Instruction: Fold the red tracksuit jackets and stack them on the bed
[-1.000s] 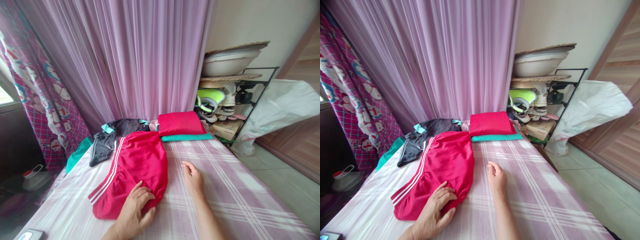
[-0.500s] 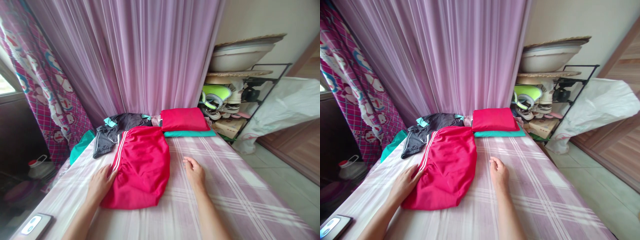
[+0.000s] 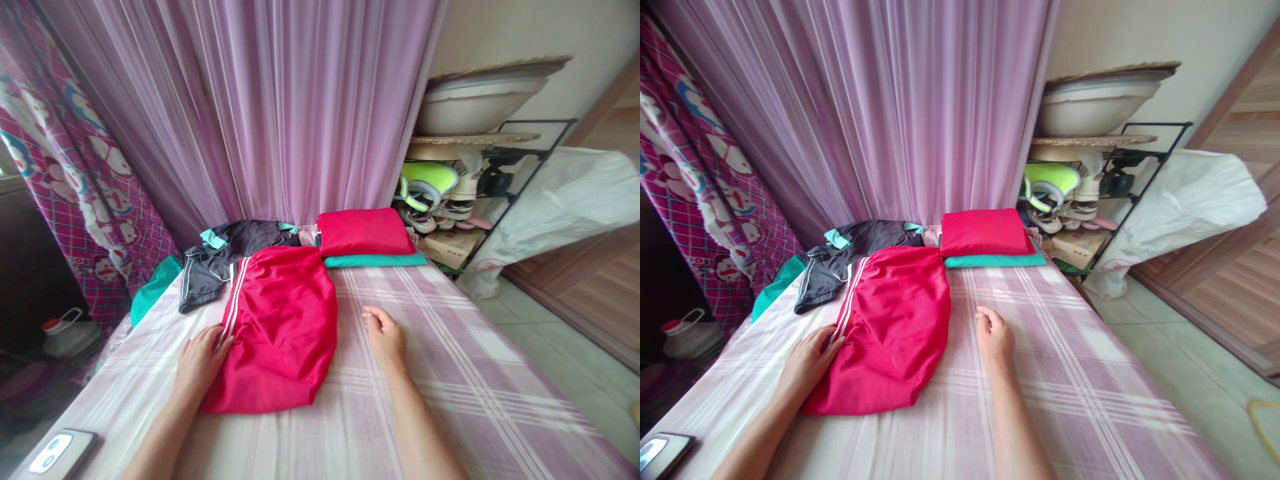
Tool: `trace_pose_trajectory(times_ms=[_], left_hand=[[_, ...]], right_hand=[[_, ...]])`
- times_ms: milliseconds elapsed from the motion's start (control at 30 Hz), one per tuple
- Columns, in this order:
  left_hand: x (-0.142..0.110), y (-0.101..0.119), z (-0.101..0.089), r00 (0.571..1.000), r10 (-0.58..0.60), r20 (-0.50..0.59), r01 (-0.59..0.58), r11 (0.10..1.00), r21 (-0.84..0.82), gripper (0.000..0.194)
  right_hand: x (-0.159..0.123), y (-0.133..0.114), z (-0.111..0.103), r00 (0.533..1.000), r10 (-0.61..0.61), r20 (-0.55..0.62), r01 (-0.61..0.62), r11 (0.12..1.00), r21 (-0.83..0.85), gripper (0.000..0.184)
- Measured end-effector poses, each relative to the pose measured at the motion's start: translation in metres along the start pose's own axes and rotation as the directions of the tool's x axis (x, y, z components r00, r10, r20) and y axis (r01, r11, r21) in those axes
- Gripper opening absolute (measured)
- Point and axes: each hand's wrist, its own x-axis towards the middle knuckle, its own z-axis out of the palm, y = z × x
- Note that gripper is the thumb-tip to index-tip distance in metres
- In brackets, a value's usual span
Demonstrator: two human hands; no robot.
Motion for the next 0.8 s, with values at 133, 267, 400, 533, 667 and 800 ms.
trace_pose_trajectory(times_ms=[133,267,400,533,667,800], left_hand=[[-0.001,0.004,-0.001,1.0,0.026,0.016,-0.026,1.0,0.001,0.045],[-0.005,0.005,0.0,0.995,-0.074,-0.064,0.082,0.989,0.126,0.054],[-0.006,0.005,0.0,0.996,-0.078,-0.037,0.082,0.99,0.113,0.048],[-0.003,0.008,-0.004,0.998,-0.059,-0.011,0.059,0.998,0.038,0.041],[-0.003,0.015,-0.008,0.997,-0.07,0.023,0.07,0.997,-0.018,0.04],[-0.009,0.022,-0.011,0.993,-0.084,-0.078,0.076,0.992,-0.1,0.037]], right_hand=[[-0.001,-0.002,0.001,1.0,0.002,-0.026,-0.002,1.0,-0.009,0.044],[-0.001,-0.003,0.002,0.999,-0.003,-0.035,0.002,1.0,-0.007,0.043],[0.0,0.0,0.001,1.0,0.0,-0.018,0.0,1.0,-0.014,0.043],[0.001,0.004,0.001,1.0,-0.019,0.002,0.019,1.0,-0.011,0.042],[0.001,0.003,-0.001,1.0,-0.023,0.002,0.023,1.0,-0.012,0.042],[-0.001,-0.002,-0.002,1.0,-0.005,-0.007,0.005,1.0,-0.021,0.043]])
